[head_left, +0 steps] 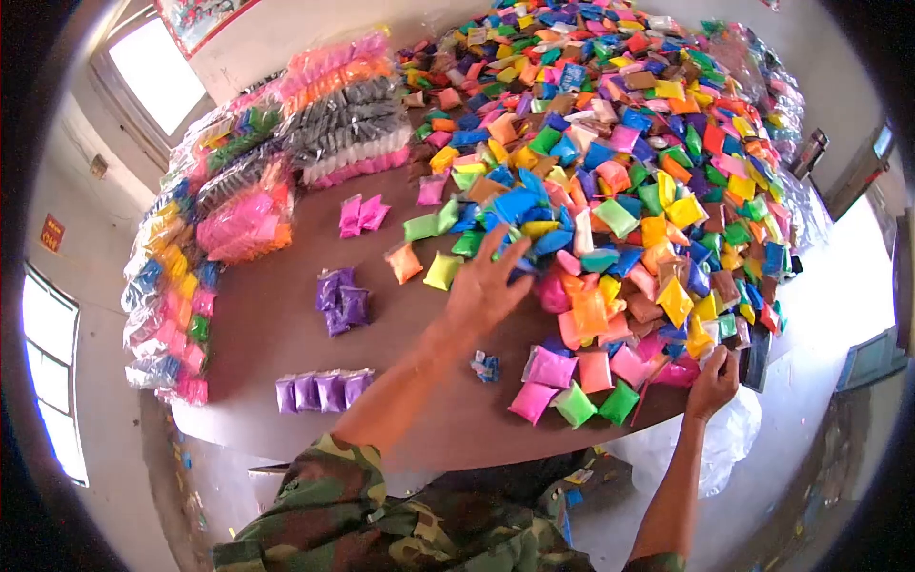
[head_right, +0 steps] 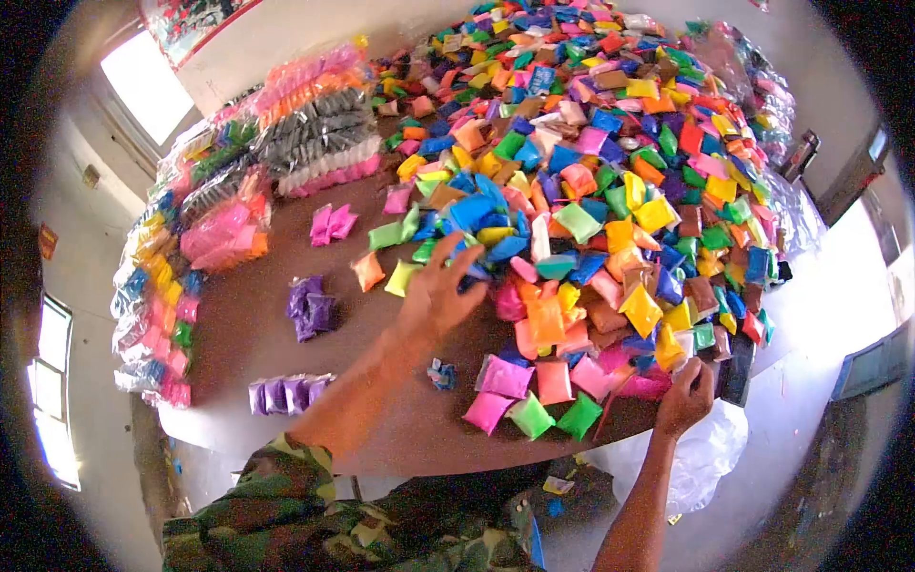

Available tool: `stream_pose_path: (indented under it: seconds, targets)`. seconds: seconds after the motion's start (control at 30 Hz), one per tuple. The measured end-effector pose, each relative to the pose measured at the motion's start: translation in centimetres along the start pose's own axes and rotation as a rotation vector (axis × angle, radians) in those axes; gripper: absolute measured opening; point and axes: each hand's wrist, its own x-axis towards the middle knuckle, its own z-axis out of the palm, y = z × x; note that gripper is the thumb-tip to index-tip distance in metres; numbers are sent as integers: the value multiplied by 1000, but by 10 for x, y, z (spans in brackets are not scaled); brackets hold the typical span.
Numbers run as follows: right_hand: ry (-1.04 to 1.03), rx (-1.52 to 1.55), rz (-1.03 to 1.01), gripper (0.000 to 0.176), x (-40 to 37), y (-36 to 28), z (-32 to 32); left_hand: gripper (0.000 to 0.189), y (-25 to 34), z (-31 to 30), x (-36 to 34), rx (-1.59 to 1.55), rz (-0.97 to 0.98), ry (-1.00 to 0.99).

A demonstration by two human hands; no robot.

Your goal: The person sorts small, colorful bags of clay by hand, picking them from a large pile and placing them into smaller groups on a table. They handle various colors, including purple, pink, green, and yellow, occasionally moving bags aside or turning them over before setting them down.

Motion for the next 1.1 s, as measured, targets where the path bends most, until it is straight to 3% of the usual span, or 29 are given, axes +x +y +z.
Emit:
stream_pose_path:
  seconds: [0.07,0.13,0.23,0.27,0.33,0.43,0.67,0.77,0.87,1.0,1.1]
  targets:
    - [5,26,5,25,-1,-4,-1,47,2,-4,36,-104,-86,32]
    - [-1,33,8,25,0,-3,0,42,-12,-3,69,-140,42,134]
    - [3,23,12,24,-1,-3,-1,38,-14,-8,111,-301,-86,96]
    - [8,24,15,24,-1,-4,0,37,-19,-4,122,-268,-31,154]
    - [8,23,18,24,0,-2,0,37,-21,-12,134,-310,-152,45]
    - [4,29,25,24,-1,-5,0,40,-13,-28,136,-444,-352,-20]
    - [15,29,-1,24,-1,-2,0,43,-30,-47,122,-716,-552,-88]
    - [46,25,-8,24,-2,-5,1,42,-31,-44,110,-814,-517,-46]
    - [34,61,17,22,-2,0,2,39,-30,-60,99,-876,-531,-156]
    - [61,71,1,22,-3,-14,1,31,-43,-61,98,-839,-541,-90]
    - [45,59,16,23,-3,-14,-1,31,-19,-71,102,-1037,-694,-77]
